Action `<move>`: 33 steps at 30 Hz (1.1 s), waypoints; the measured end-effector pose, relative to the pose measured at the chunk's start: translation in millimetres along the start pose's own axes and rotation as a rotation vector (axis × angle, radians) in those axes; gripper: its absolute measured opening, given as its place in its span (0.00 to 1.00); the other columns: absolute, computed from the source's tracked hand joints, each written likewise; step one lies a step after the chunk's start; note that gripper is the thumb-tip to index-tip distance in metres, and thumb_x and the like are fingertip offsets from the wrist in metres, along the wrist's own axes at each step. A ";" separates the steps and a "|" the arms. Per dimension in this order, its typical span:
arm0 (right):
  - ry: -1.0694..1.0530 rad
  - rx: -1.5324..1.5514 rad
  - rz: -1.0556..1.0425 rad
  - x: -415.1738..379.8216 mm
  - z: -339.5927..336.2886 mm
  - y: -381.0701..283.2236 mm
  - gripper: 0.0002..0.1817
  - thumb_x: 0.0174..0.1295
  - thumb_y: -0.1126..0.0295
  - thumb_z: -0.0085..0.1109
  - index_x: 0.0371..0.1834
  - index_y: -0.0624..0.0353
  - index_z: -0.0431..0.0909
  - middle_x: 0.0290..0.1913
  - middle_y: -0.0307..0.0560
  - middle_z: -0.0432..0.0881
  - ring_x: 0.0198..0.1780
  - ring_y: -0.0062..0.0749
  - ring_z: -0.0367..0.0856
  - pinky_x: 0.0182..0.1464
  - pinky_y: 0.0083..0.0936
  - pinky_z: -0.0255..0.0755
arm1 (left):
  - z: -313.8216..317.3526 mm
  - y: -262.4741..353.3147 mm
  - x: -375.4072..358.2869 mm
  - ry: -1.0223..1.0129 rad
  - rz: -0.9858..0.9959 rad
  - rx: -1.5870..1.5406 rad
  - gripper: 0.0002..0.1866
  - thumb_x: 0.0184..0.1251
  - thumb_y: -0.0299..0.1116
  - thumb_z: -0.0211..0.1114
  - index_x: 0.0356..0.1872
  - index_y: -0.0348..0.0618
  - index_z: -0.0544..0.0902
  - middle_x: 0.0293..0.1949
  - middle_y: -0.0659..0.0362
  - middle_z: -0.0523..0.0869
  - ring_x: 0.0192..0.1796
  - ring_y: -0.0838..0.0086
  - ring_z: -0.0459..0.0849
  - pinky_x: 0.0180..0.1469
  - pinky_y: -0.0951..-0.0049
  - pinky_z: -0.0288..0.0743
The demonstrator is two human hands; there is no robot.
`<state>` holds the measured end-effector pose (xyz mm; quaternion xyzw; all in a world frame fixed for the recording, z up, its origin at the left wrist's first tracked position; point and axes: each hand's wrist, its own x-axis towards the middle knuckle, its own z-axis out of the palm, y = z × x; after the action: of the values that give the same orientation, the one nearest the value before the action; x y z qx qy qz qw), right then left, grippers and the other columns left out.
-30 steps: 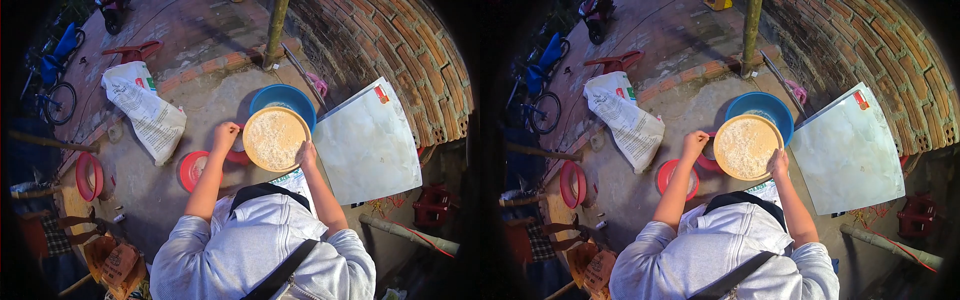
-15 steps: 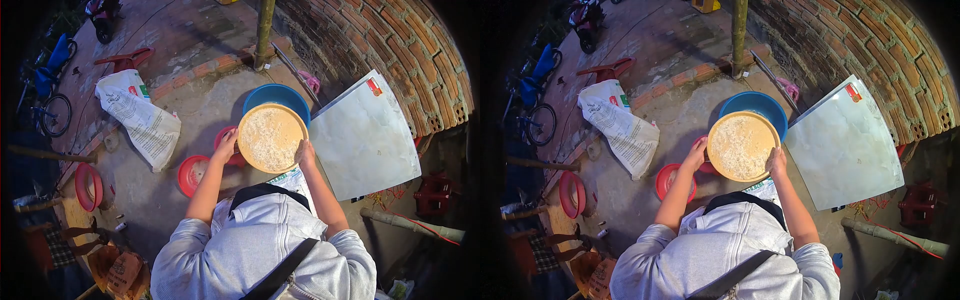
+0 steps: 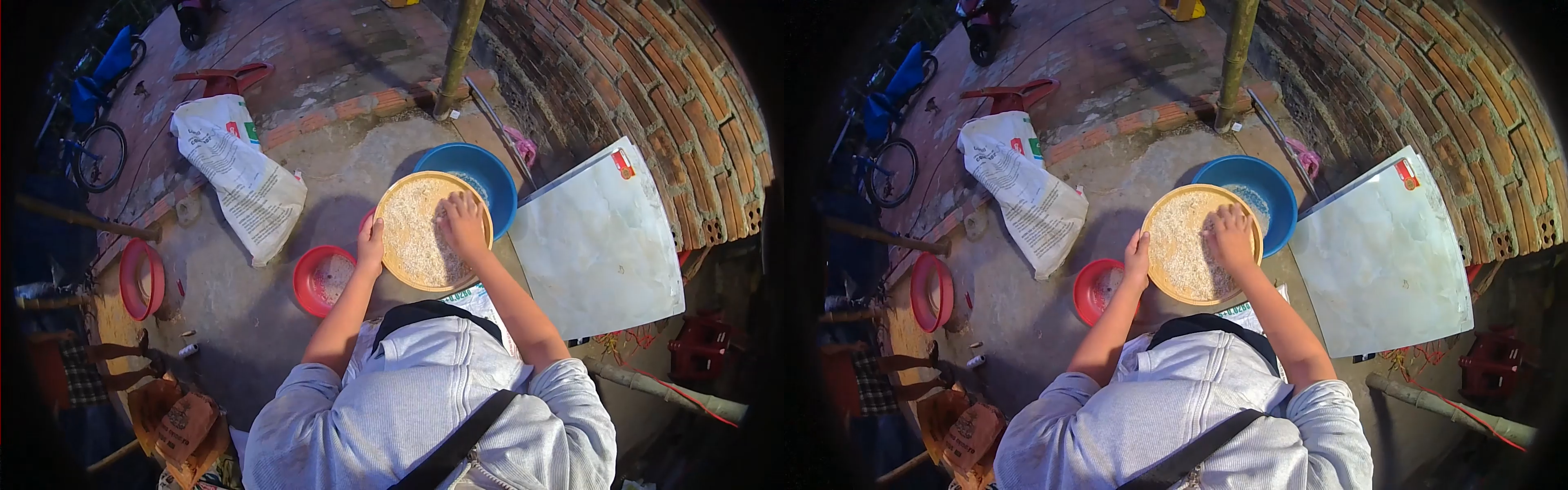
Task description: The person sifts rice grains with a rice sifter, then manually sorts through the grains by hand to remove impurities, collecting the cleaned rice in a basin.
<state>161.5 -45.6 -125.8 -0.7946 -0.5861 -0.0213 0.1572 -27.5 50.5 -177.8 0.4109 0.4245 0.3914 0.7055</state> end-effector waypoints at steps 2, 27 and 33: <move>0.043 0.130 -0.137 7.7 8.7 -15.6 0.25 0.57 0.61 0.58 0.57 0.59 0.70 0.63 0.56 0.65 0.68 0.59 0.55 0.66 0.59 0.46 | -9.6 -6.3 2.7 0.023 -0.007 -0.029 0.17 0.71 0.38 0.54 0.53 0.37 0.74 0.46 0.60 0.80 0.48 0.77 0.76 0.52 0.76 0.69; -0.091 0.585 -0.187 78.1 51.8 -47.3 0.12 0.52 0.78 0.55 0.40 0.64 0.79 0.39 0.56 0.80 0.41 0.51 0.78 0.44 0.37 0.73 | -183.5 40.3 -20.3 0.511 0.218 -0.212 0.19 0.73 0.40 0.49 0.55 0.36 0.72 0.49 0.53 0.80 0.48 0.69 0.81 0.50 0.70 0.75; -0.461 0.531 -0.237 59.3 87.1 -35.6 0.27 0.63 0.63 0.54 0.65 0.58 0.63 0.65 0.56 0.66 0.64 0.46 0.67 0.62 0.36 0.64 | -175.0 48.7 -22.5 0.481 0.213 -0.186 0.19 0.73 0.39 0.49 0.56 0.36 0.71 0.50 0.53 0.80 0.48 0.69 0.81 0.50 0.69 0.75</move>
<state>133.6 42.5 -187.5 -0.6367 -0.6791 0.2930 0.2181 -206.0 90.9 -179.9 0.2819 0.4963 0.5870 0.5741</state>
